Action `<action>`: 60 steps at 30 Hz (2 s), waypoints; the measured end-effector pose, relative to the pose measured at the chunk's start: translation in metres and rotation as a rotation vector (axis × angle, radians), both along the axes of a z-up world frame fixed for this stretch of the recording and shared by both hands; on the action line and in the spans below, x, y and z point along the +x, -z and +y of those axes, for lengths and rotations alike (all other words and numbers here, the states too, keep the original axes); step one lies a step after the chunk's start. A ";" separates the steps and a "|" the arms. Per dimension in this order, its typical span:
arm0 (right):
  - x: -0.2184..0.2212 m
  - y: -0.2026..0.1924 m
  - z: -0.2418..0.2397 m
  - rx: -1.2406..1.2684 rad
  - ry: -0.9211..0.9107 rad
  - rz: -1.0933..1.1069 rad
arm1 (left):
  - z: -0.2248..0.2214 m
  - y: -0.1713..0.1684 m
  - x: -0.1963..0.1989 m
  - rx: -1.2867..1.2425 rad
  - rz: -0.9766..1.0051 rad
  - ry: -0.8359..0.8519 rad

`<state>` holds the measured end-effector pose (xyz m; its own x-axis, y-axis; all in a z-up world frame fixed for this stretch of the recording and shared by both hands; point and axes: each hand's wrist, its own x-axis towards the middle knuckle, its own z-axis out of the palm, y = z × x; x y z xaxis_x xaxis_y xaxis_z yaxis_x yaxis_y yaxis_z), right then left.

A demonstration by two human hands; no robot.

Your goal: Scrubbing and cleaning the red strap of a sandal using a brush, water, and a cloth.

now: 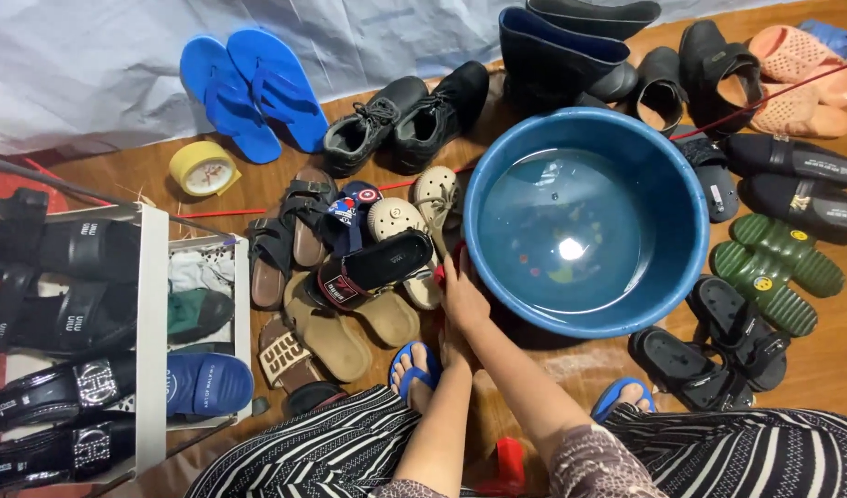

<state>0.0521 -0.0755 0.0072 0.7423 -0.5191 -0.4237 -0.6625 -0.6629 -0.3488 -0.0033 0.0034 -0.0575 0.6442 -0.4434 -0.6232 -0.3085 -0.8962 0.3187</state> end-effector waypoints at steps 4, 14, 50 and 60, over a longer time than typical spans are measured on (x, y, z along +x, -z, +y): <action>0.030 0.060 -0.022 0.108 0.053 0.020 | -0.010 -0.038 0.010 0.041 0.028 0.042; 0.045 0.176 -0.041 -0.661 -0.537 0.015 | -0.015 -0.078 0.020 0.081 0.098 0.127; -0.085 0.003 0.010 0.099 -0.181 0.159 | 0.029 0.003 0.041 -0.122 -0.221 -0.559; -0.166 0.120 -0.042 -0.194 -0.761 0.098 | 0.021 -0.054 0.024 -0.021 0.538 0.356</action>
